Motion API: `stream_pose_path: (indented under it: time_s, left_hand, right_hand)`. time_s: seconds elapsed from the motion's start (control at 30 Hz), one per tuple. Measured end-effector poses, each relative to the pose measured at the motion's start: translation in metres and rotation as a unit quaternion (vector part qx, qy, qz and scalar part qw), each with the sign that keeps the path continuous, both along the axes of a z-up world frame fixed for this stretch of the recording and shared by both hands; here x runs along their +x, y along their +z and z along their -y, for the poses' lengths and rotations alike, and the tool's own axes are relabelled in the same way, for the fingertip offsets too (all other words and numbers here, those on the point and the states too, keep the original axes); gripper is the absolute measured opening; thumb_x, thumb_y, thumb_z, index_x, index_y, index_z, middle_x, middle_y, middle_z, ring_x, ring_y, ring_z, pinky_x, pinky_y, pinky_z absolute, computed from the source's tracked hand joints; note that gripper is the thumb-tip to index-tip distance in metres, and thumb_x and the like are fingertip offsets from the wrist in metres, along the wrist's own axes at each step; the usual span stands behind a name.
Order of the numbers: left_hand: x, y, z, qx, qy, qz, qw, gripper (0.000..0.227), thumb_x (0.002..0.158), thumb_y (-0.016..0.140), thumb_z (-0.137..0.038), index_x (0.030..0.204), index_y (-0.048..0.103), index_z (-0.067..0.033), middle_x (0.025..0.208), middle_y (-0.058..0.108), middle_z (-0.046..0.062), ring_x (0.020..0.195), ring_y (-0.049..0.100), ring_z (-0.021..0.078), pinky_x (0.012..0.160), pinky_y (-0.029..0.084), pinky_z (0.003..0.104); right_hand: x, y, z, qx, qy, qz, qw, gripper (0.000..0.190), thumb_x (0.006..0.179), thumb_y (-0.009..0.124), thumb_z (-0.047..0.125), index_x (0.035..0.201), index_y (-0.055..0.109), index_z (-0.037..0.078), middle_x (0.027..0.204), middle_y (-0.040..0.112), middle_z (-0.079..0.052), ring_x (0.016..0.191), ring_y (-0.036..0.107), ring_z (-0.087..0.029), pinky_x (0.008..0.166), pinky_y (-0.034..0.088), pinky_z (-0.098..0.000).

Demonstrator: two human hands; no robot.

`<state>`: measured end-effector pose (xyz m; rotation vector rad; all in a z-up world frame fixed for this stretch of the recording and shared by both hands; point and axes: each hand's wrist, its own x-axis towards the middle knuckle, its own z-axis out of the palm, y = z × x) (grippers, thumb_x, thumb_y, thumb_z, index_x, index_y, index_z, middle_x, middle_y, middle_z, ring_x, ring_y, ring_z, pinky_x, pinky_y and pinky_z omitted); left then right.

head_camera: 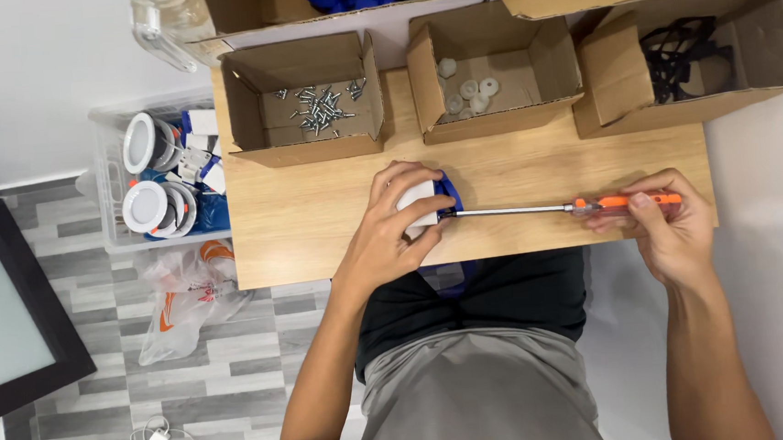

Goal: The person assembles a small electrical component by attaching a blue plastic piece to a white box using a screwdriver. They tighten the screws, inspect the assembly, and then place the blue piece into a cardboard box.

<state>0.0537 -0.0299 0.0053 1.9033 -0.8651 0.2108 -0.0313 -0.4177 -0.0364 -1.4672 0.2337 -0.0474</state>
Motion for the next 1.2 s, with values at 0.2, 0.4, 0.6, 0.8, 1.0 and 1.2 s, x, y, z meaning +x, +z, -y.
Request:
stream_pose_path:
  time_s: [0.2, 0.4, 0.6, 0.8, 1.0, 1.2]
  left_hand:
    - [0.007, 0.006, 0.0, 0.009, 0.001, -0.005, 1.0, 0.014, 0.107, 0.071, -0.011, 0.12, 0.075, -0.0077, 0.139, 0.062, 0.014, 0.135, 0.053, 0.041, 0.12, 0.047, 0.057]
    - [0.014, 0.002, 0.0, 0.012, -0.005, -0.017, 1.0, 0.015, 0.105, 0.073, -0.006, 0.119, 0.075, -0.0093, 0.14, 0.063, 0.014, 0.132, 0.054, 0.0403, 0.122, 0.046, 0.06]
    - [0.017, -0.003, -0.002, 0.004, -0.009, -0.03, 0.999, 0.017, 0.104, 0.075, -0.004, 0.12, 0.075, -0.0092, 0.143, 0.062, 0.013, 0.133, 0.054, 0.0405, 0.125, 0.046, 0.064]
    - [0.019, -0.007, -0.004, -0.004, -0.012, -0.027, 1.0, 0.016, 0.104, 0.078, -0.004, 0.12, 0.074, -0.0072, 0.144, 0.061, 0.015, 0.134, 0.054, 0.0417, 0.124, 0.047, 0.066]
    - [0.019, -0.007, -0.005, 0.001, -0.017, -0.035, 0.999, 0.018, 0.104, 0.076, -0.004, 0.121, 0.074, -0.0076, 0.145, 0.06, 0.014, 0.135, 0.053, 0.0415, 0.126, 0.045, 0.066]
    - [0.019, -0.006, -0.003, -0.004, -0.009, -0.027, 1.0, 0.016, 0.105, 0.077, -0.004, 0.12, 0.075, -0.0071, 0.144, 0.061, 0.014, 0.134, 0.054, 0.041, 0.124, 0.047, 0.065]
  right_hand:
    - [0.0, 0.008, 0.002, -0.064, 0.031, 0.01, 0.997, 0.028, 0.114, 0.06, 0.024, 0.109, 0.052, -0.002, 0.095, 0.072, -0.037, 0.07, 0.079, -0.044, 0.053, 0.067, -0.0409]
    - [-0.003, 0.013, 0.007, -0.066, 0.032, -0.028, 0.997, 0.037, 0.114, 0.059, 0.029, 0.106, 0.06, -0.008, 0.086, 0.072, -0.031, 0.054, 0.075, -0.038, 0.039, 0.054, -0.0372]
    - [0.001, 0.008, 0.016, -0.078, 0.059, 0.008, 0.995, 0.023, 0.108, 0.061, 0.013, 0.113, 0.061, -0.009, 0.083, 0.071, -0.032, 0.056, 0.076, -0.041, 0.049, 0.068, -0.0425]
    - [-0.004, 0.002, 0.029, -0.082, 0.043, 0.004, 0.996, 0.022, 0.11, 0.06, 0.011, 0.115, 0.06, -0.01, 0.088, 0.07, -0.032, 0.064, 0.077, -0.041, 0.051, 0.069, -0.0406]
    - [0.003, 0.009, 0.018, -0.072, 0.058, 0.003, 0.996, 0.023, 0.109, 0.06, 0.013, 0.112, 0.06, -0.01, 0.083, 0.07, -0.033, 0.061, 0.077, -0.04, 0.048, 0.067, -0.0382]
    - [0.005, 0.018, 0.01, -0.104, 0.041, -0.013, 0.994, 0.023, 0.112, 0.059, 0.015, 0.107, 0.058, -0.007, 0.092, 0.071, -0.032, 0.061, 0.075, -0.038, 0.044, 0.059, -0.0366]
